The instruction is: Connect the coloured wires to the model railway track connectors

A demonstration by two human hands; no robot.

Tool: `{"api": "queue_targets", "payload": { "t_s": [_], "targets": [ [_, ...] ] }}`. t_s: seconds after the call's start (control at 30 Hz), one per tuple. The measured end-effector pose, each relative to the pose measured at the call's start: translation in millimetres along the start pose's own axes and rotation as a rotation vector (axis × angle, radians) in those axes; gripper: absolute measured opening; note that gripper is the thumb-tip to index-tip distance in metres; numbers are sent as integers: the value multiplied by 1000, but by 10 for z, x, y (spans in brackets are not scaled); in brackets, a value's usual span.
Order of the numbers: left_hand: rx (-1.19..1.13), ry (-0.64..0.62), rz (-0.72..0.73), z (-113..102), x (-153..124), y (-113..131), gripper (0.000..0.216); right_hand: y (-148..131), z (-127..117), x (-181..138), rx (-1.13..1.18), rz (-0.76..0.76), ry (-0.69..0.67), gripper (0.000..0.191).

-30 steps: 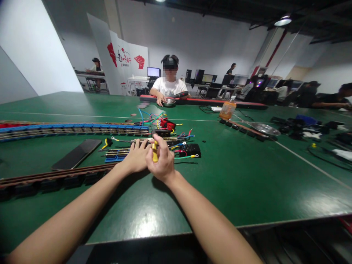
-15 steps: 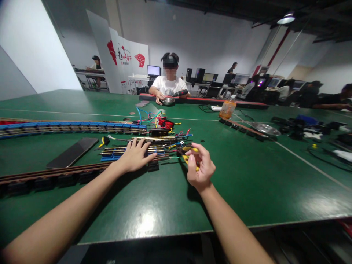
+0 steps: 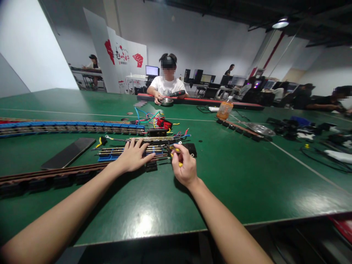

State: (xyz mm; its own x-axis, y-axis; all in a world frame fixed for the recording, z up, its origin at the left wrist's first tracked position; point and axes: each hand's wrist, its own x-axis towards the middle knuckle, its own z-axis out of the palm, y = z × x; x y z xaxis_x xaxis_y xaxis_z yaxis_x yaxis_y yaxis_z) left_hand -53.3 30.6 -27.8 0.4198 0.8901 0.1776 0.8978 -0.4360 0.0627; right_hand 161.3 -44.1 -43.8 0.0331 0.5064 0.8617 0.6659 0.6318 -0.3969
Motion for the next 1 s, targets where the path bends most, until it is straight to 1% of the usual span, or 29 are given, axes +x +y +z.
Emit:
{"api": "queue_targets", "payload": {
  "t_s": [0.1,0.17,0.3,0.37,0.53,0.67,0.77,0.83,0.93,1.0],
  "targets": [
    [-7,5,0,-3,0,4,82,-24,-20,29,-99,-97,6,28],
    [-12,4,-1,-6,-1,7,81,-30,-39,50,-135,-205,-10,31],
    [-11,-12,-9,-14,-2,13,81,-20,-33,62,-169,-480,-135,35],
    [-10,-17,-12,-15,-2,16,81,-15,0,48,-193,-550,-169,33],
    [0,-10,-3,-10,-3,15,80,-19,62,24,-217,-570,-199,31],
    [3,-5,5,-8,-5,9,81,-30,55,35,-222,-582,-249,31],
    [0,-4,3,-8,-4,9,81,-30,49,39,-216,-588,-260,31],
    [-6,-4,-4,-7,-2,9,81,-31,42,43,-192,-569,-261,34],
    [-12,0,-4,-3,0,8,81,-40,20,54,-124,-501,-265,38],
    [-12,6,1,3,0,5,81,-47,5,61,-92,-442,-236,40]
  ]
}}
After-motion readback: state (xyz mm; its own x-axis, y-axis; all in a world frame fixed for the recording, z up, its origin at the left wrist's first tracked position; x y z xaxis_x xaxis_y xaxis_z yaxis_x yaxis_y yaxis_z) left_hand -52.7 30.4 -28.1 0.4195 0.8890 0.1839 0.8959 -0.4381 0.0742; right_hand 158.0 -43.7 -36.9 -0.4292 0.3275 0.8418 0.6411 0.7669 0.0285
